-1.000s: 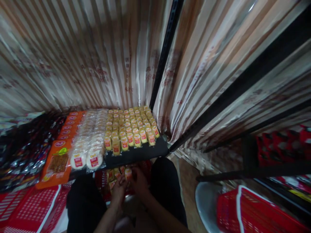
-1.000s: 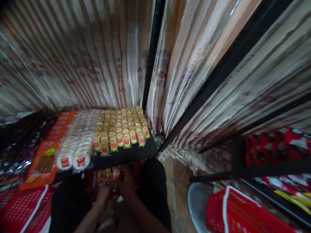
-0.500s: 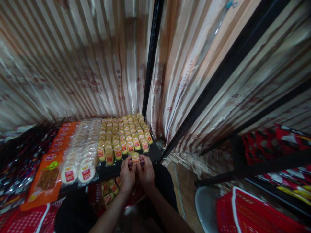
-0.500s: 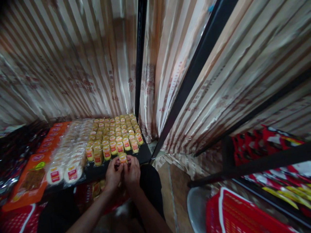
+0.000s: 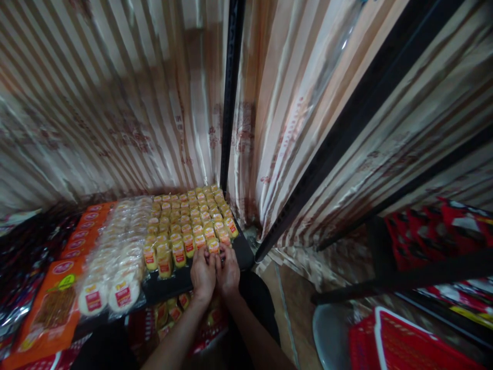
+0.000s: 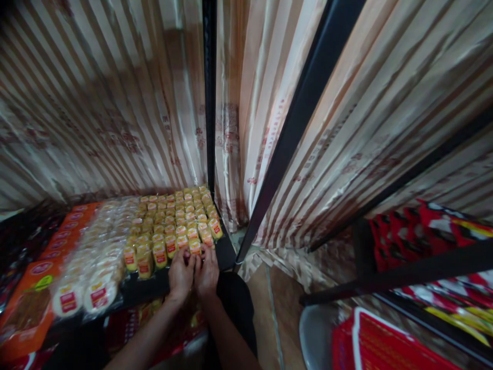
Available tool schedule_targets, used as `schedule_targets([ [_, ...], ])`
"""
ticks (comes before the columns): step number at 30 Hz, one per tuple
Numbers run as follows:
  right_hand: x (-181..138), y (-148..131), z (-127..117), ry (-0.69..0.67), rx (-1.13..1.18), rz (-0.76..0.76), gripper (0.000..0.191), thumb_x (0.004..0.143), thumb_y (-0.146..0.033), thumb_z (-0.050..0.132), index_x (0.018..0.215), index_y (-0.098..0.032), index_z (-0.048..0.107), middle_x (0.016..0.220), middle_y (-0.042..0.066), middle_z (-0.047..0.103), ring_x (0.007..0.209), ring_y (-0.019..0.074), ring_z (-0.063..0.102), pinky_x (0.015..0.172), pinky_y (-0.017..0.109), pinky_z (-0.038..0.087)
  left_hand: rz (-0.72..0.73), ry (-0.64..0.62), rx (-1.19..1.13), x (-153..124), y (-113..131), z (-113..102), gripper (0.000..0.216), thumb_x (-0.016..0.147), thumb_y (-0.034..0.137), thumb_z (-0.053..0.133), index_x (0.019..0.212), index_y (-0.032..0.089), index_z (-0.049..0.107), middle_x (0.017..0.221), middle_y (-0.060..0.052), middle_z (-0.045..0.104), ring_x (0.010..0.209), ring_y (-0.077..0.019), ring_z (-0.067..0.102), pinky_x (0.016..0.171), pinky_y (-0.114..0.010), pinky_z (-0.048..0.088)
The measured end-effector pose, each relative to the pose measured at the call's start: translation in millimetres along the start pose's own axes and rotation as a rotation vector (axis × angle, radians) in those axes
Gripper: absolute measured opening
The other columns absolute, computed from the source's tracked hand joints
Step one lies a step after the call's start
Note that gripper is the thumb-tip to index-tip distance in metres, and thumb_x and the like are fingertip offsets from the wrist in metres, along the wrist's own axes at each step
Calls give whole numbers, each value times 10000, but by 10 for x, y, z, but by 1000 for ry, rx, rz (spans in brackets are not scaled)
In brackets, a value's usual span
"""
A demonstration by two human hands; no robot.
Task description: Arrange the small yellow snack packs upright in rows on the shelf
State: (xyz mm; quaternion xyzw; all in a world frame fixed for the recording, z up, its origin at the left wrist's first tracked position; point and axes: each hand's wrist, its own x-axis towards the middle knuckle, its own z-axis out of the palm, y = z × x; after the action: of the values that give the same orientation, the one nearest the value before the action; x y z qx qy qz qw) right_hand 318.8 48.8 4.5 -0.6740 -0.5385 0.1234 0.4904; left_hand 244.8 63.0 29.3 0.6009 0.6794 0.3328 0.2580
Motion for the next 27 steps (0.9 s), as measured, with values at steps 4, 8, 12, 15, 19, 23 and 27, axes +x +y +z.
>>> schedule_targets([
  [4, -113, 91, 20, 30, 32, -59, 283, 846, -239, 381, 1061, -168, 549, 1025, 110, 584, 917, 183, 573, 807, 329, 477, 48, 81, -98, -32, -57, 53, 295, 787, 254, 443, 1056, 177, 539, 915, -61, 579, 832, -170, 558, 796, -304, 454],
  [8, -216, 154, 5, 12, 46, -122, 278, 861, -228, 356, 1029, -182, 574, 1052, 111, 576, 1022, 196, 537, 890, 374, 452, 96, 82, -151, -72, -137, 80, 194, 785, 240, 444, 930, 189, 562, 855, -44, 554, 780, -163, 551, 770, -311, 466],
  [12, -227, 163, -4, -22, 49, -109, 290, 867, -228, 356, 1037, -181, 587, 1062, 109, 570, 1004, 190, 541, 896, 372, 452, 167, 42, -102, -71, -185, 87, 198, 814, 251, 408, 862, 198, 594, 877, -53, 558, 843, -176, 551, 798, -322, 458],
  [15, -209, 136, -11, -34, 55, -101, 287, 871, -217, 353, 1009, -165, 598, 1041, 110, 568, 981, 182, 539, 887, 358, 452, 167, 42, -41, -76, -185, 72, 222, 823, 255, 398, 859, 200, 610, 882, -55, 575, 869, -182, 547, 823, -328, 448],
  [19, -277, 74, -55, -34, 92, -110, 255, 866, -218, 359, 932, -176, 602, 992, 93, 572, 945, 169, 538, 867, 340, 449, 198, 37, -82, -208, -236, -3, 247, 841, 254, 365, 869, 196, 603, 871, -56, 579, 835, -159, 556, 795, -291, 454],
  [23, -547, 46, -72, -173, 120, -78, 199, 833, -205, 390, 795, -194, 585, 842, 56, 594, 842, 160, 555, 774, 300, 465, 174, 3, -153, -512, -482, -126, 243, 836, 263, 375, 825, 195, 608, 825, -62, 596, 816, -162, 565, 774, -284, 458],
  [27, -880, 113, 127, -375, 53, 51, 225, 783, -130, 386, 802, -197, 601, 822, 52, 629, 790, 162, 582, 731, 288, 464, 22, -108, -198, -759, -957, -164, 228, 790, 248, 409, 825, 202, 629, 872, -81, 643, 865, -197, 591, 805, -330, 457],
])
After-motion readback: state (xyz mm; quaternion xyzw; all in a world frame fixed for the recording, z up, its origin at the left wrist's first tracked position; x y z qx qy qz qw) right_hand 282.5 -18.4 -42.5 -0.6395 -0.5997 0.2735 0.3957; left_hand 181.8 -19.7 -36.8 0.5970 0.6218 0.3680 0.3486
